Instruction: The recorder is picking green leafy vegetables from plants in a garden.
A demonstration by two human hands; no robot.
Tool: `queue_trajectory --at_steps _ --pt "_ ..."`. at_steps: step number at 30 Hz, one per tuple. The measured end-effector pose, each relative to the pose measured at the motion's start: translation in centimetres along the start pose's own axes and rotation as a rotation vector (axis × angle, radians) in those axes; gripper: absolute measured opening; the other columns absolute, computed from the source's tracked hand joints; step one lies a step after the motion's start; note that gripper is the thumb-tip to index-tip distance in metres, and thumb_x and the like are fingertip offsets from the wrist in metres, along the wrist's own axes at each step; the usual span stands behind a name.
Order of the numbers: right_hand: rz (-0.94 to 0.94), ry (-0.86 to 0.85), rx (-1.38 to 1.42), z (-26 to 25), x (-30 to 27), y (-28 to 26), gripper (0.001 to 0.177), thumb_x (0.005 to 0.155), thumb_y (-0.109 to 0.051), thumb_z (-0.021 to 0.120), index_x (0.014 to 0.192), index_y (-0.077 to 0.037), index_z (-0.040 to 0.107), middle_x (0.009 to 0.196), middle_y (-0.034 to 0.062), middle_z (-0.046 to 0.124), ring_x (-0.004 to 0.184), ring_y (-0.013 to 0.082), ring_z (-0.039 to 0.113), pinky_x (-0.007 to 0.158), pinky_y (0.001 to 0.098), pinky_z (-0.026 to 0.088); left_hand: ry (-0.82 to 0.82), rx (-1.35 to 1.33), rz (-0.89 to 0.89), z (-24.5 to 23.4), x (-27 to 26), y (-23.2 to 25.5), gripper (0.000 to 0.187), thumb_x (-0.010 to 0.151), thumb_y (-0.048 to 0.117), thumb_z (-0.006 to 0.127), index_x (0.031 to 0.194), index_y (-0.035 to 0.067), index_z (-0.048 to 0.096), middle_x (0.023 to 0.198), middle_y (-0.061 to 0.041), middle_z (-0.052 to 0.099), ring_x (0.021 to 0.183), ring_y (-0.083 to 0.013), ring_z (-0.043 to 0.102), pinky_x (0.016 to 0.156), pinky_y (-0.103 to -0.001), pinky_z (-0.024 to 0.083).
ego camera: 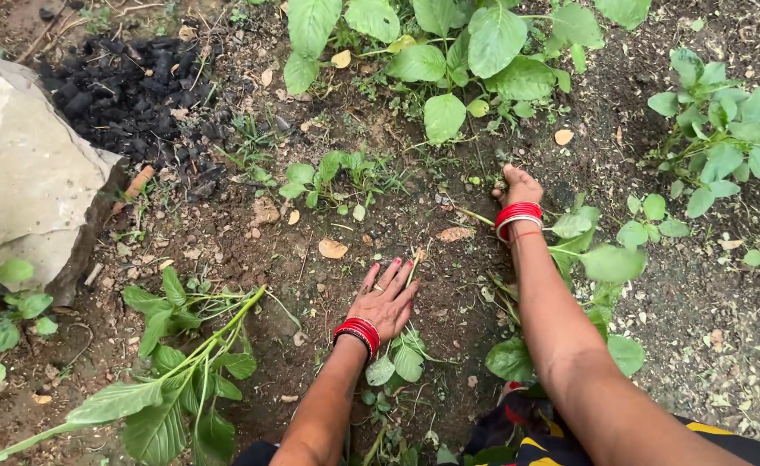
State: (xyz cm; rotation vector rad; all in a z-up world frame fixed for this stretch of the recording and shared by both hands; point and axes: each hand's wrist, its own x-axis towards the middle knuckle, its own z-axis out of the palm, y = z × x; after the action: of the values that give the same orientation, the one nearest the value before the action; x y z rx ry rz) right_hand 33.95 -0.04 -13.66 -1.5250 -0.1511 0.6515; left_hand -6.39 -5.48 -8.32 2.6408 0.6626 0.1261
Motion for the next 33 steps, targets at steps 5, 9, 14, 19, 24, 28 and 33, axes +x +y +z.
queue_trajectory --at_steps 5,9,14,19,24,28,33 --pt "-0.063 -0.209 -0.267 1.7 -2.6 -3.3 0.013 0.092 -0.009 0.067 0.103 -0.004 0.072 0.085 0.0055 0.075 0.068 0.0123 0.073 0.059 0.0259 0.065 -0.011 0.024 0.003 -0.5 -0.1 0.1 0.053 0.095 0.034 0.046 0.146 0.018 0.049 0.166 -0.010 0.024 0.154 -0.0259 0.019 0.124 -0.050 0.005" --pt "-0.216 -0.231 -0.794 5.1 -5.1 -5.3 0.032 0.089 -0.011 0.071 0.121 -0.009 0.068 0.095 0.0085 0.073 0.077 0.0220 0.070 0.066 0.0356 0.061 -0.002 0.025 0.006 -0.2 -0.1 0.0 0.053 0.095 0.034 0.046 0.146 0.018 0.049 0.166 -0.010 0.024 0.154 -0.0263 0.019 0.124 -0.050 0.005" --pt "-0.585 -0.179 -1.262 5.1 -1.9 -1.7 0.022 0.096 -0.023 0.076 0.111 -0.008 0.081 0.105 0.0184 0.074 0.095 0.0376 0.070 0.095 0.0469 0.055 0.007 0.027 0.006 -0.1 -0.1 0.1 0.053 0.095 0.034 0.047 0.146 0.018 0.049 0.166 -0.010 0.025 0.154 -0.0266 0.021 0.124 -0.050 0.006" --pt "-0.299 -0.125 -0.933 5.8 -5.3 -5.5 0.018 0.095 -0.022 0.075 0.105 -0.007 0.079 0.086 0.0137 0.074 0.068 0.0277 0.067 0.065 0.0397 0.053 0.019 0.029 0.010 0.3 0.0 0.0 0.053 0.096 0.034 0.047 0.146 0.018 0.049 0.166 -0.010 0.026 0.153 -0.0268 0.021 0.124 -0.051 0.007" --pt "-0.075 -0.013 -0.114 1.0 -2.4 -5.8 0.014 0.099 -0.009 0.070 0.099 0.004 0.074 0.077 0.0084 0.071 0.057 0.0118 0.061 0.046 0.0227 0.051 0.020 0.040 0.015 0.4 0.0 -0.1 0.053 0.096 0.035 0.047 0.146 0.017 0.049 0.166 -0.010 0.026 0.153 -0.0272 0.021 0.124 -0.051 0.007" --pt "0.031 -0.064 -0.092 -2.0 -2.0 -7.0 0.020 0.095 -0.009 0.068 0.110 0.004 0.065 0.084 0.0103 0.073 0.062 0.0134 0.071 0.053 0.0239 0.060 0.017 0.027 0.009 0.0 0.0 -0.1 0.053 0.096 0.034 0.047 0.146 0.018 0.049 0.166 -0.010 0.026 0.154 -0.0271 0.020 0.124 -0.051 0.006" --pt "0.002 -0.341 -0.608 1.6 -7.3 -10.0 0.026 0.094 -0.010 0.069 0.119 -0.004 0.070 0.096 0.0130 0.076 0.069 0.0173 0.066 0.059 0.0278 0.059 0.003 0.045 0.013 0.4 0.0 0.0 0.054 0.095 0.035 0.047 0.146 0.018 0.048 0.166 -0.010 0.025 0.154 -0.0271 0.020 0.124 -0.051 0.007"
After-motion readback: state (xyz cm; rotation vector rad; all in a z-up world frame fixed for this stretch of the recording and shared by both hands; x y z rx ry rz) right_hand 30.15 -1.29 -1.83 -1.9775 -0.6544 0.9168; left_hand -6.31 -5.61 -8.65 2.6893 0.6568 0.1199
